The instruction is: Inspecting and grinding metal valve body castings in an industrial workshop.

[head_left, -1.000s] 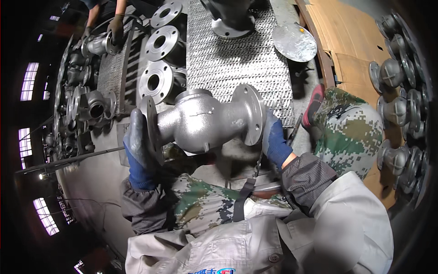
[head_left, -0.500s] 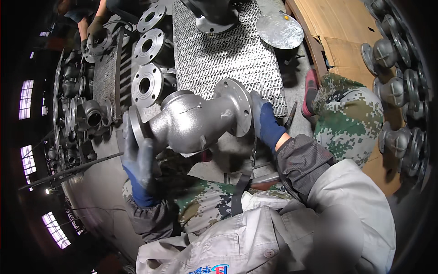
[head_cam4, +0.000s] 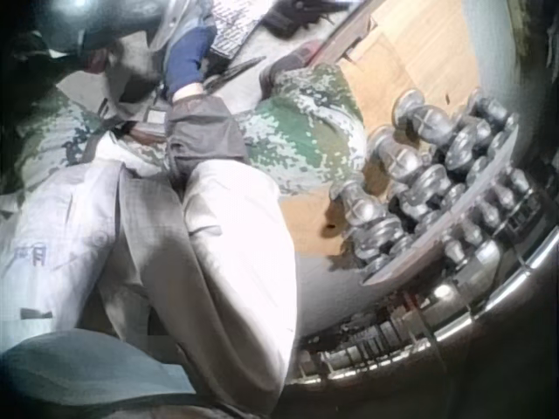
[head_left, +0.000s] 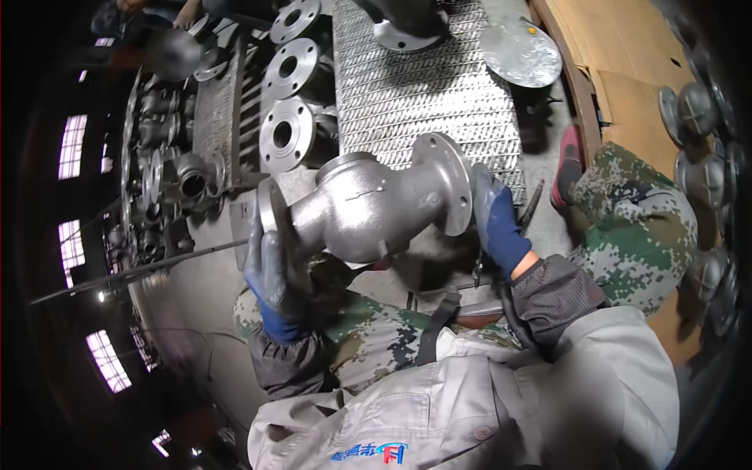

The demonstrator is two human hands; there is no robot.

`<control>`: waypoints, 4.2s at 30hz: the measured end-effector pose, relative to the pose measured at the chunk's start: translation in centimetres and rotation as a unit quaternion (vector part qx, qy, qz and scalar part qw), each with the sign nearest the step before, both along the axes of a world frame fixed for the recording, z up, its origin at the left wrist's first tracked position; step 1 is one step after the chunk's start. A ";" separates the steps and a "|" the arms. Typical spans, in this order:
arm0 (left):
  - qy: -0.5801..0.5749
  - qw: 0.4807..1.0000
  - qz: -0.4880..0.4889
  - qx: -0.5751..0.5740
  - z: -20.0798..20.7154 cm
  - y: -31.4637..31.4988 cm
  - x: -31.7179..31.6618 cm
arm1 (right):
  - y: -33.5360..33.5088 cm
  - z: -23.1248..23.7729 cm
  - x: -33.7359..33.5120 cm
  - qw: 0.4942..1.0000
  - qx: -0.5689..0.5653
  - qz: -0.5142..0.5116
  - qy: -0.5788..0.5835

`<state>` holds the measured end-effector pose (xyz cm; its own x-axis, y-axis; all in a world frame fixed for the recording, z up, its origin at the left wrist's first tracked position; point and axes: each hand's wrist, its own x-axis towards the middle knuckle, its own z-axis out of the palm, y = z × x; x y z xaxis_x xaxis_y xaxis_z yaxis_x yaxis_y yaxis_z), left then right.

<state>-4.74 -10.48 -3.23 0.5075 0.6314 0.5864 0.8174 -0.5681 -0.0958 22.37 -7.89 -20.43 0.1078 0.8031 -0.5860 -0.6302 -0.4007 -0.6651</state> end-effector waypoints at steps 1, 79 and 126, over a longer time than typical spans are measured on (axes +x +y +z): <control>-0.002 0.999 0.021 -0.038 0.1 0.1 -0.1 | 0.4 0.1 -0.1 1.000 -0.022 0.009 0.012; -0.428 0.849 0.145 -0.273 1.2 0.2 6.2 | 3.9 -15.3 16.3 0.615 0.040 0.356 -0.702; -0.672 0.464 -0.304 -0.490 1.8 0.1 4.8 | -4.0 19.5 -5.1 0.832 0.303 0.448 0.123</control>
